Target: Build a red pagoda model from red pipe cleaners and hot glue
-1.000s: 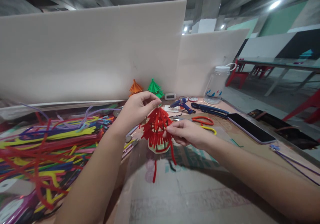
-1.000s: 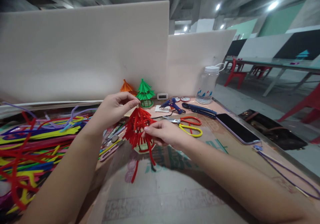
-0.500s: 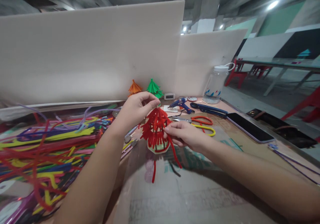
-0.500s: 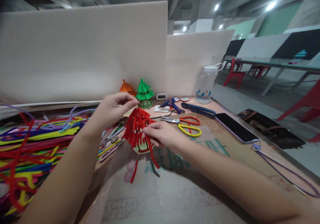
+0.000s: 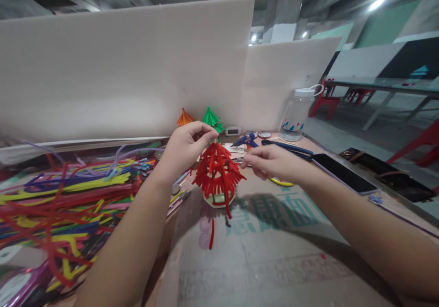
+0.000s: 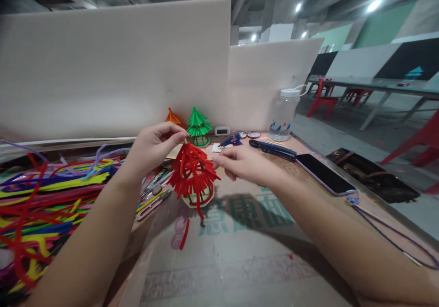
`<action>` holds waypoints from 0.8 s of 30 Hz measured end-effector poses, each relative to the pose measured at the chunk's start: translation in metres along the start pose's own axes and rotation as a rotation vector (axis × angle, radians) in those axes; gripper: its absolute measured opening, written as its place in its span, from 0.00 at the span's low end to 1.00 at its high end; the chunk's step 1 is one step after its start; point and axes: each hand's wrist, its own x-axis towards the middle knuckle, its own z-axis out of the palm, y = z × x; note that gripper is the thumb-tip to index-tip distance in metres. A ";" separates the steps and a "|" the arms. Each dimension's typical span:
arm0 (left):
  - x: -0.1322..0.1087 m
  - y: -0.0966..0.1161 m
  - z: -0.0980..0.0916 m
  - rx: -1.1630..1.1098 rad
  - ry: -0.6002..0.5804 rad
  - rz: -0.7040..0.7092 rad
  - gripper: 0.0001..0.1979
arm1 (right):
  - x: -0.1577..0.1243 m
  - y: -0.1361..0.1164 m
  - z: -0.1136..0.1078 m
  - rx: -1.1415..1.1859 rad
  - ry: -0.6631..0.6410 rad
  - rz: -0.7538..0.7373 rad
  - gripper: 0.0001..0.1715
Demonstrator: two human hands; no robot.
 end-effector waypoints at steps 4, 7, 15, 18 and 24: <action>0.000 -0.002 0.005 -0.010 -0.029 -0.021 0.13 | 0.006 0.021 -0.038 -0.365 0.080 0.011 0.24; -0.001 -0.002 0.007 -0.021 -0.039 -0.033 0.15 | 0.011 0.049 -0.052 -0.566 0.097 0.068 0.14; -0.005 -0.008 -0.006 0.077 -0.039 -0.120 0.17 | -0.005 0.110 -0.055 -0.602 -0.066 0.056 0.33; -0.013 -0.026 -0.018 0.227 -0.051 -0.235 0.15 | -0.008 0.112 -0.055 -0.594 -0.072 -0.017 0.39; -0.055 -0.073 -0.027 0.355 -0.433 -0.374 0.15 | 0.000 0.120 -0.042 -0.571 0.020 0.036 0.34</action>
